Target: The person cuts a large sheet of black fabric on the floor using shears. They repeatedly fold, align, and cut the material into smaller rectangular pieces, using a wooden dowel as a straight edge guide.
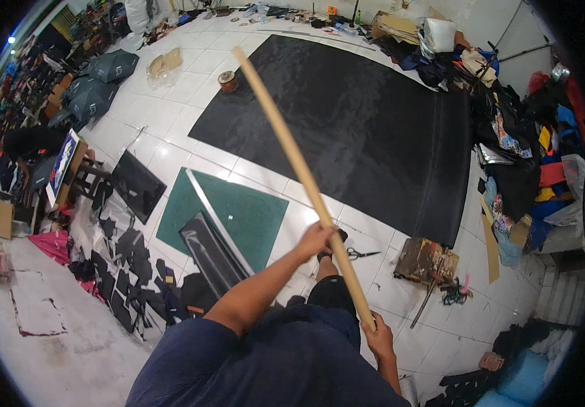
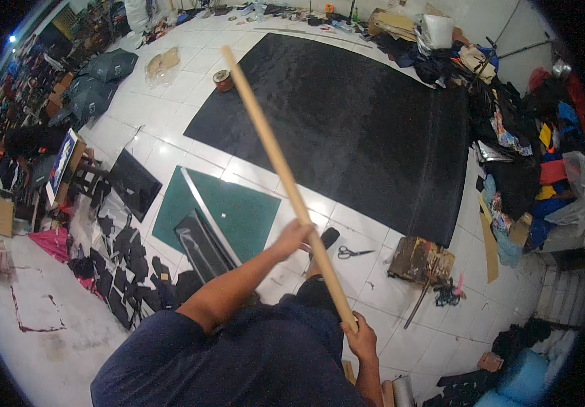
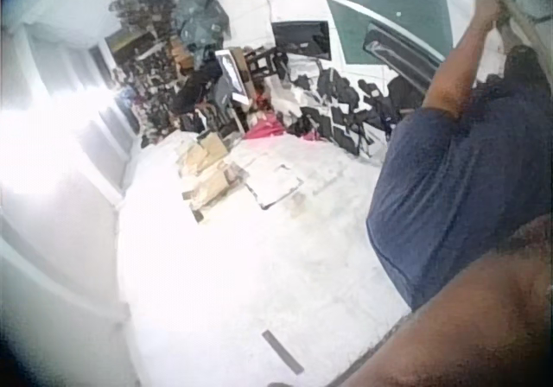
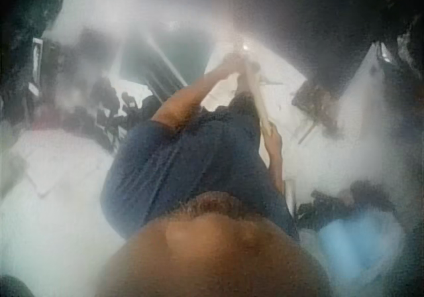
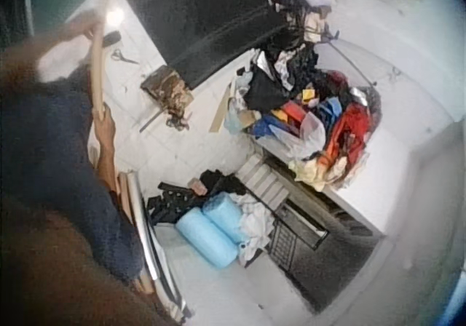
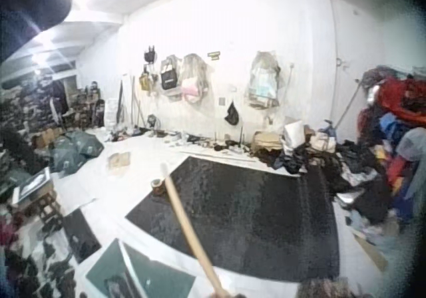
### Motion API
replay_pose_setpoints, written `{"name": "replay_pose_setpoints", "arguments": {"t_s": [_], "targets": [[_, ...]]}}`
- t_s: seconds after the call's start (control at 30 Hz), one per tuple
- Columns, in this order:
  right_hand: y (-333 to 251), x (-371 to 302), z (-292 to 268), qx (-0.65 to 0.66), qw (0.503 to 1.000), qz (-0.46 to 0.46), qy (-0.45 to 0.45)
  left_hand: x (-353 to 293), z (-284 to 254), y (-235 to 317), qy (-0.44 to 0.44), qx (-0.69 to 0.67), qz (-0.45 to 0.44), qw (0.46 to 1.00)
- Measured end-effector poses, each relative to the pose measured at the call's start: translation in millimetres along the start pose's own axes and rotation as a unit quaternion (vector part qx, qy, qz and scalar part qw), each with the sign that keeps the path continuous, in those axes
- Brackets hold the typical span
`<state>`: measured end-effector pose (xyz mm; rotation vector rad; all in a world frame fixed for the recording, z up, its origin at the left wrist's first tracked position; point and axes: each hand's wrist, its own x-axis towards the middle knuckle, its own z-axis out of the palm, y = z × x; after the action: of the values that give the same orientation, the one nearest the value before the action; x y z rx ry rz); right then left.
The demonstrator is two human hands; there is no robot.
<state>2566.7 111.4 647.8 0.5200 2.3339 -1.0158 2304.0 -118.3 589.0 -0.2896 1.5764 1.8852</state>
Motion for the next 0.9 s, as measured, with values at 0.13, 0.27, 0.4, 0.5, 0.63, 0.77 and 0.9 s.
{"name": "replay_pose_setpoints", "arguments": {"t_s": [0.13,0.27,0.4,0.5,0.63,0.77,0.9], "targets": [[-44,103,-34,-0.082,0.995,-0.028,-0.052,84,-88,36,0.239,-0.001,0.071,0.969],[-100,274,-50,-0.095,0.980,-0.165,-0.050,84,-108,27,0.209,0.111,0.006,0.972],[-113,382,-35,-0.149,0.971,-0.172,-0.076,50,-70,15,-0.099,0.619,0.039,0.778],[-141,427,-41,-0.171,0.961,-0.174,-0.128,50,-55,26,-0.272,0.664,-0.127,0.685],[-145,475,-48,-0.179,0.958,-0.156,-0.163,68,-94,-18,-0.388,0.328,-0.192,0.840],[-75,578,-28,-0.206,0.959,-0.155,-0.120,117,-114,-74,-0.548,0.192,-0.172,0.796],[31,716,21,-0.256,0.948,-0.187,-0.018,338,-202,-162,-0.296,0.342,-0.277,0.848]]}}
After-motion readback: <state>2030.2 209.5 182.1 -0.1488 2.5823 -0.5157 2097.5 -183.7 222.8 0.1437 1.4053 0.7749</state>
